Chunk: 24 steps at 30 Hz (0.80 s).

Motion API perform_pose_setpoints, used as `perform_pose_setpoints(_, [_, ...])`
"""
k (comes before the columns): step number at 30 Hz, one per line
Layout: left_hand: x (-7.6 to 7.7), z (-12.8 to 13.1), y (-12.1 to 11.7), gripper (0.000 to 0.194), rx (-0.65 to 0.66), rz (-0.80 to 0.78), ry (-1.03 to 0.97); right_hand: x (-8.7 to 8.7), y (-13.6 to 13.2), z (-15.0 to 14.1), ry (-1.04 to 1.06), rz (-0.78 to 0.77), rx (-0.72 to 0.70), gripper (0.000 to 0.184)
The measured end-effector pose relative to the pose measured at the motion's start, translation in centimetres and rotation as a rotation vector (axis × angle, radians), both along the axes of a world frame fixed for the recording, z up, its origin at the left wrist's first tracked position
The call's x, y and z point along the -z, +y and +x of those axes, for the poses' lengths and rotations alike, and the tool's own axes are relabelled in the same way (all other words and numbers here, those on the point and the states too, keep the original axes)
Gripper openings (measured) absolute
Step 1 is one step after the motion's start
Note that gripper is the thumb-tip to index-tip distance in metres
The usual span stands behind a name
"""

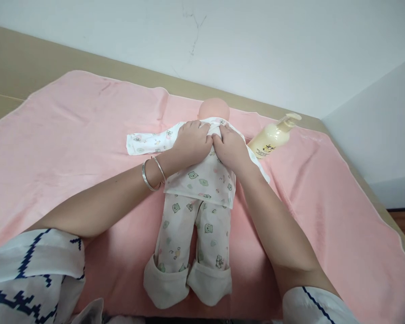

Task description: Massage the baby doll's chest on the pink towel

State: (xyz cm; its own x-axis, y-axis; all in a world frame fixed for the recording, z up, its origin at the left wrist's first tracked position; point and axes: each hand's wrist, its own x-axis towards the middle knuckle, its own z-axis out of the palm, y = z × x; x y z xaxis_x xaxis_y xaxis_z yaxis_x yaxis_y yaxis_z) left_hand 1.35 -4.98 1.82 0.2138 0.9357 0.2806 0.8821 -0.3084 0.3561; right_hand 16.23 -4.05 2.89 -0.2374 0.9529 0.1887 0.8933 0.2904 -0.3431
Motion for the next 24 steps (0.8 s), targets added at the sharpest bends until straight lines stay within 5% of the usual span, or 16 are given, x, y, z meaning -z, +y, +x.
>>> perform_pose_setpoints(15, [-0.7,-0.9,0.9,0.048,-0.056,-0.118,-0.041,-1.4,-2.5,-1.6,-0.116,0.039,-0.094,0.040])
perform_pose_setpoints(24, [-1.2,-0.7,0.4,0.042,0.015,-0.083,-0.018,0.5,0.6,0.0,0.103,-0.016,-0.082,0.042])
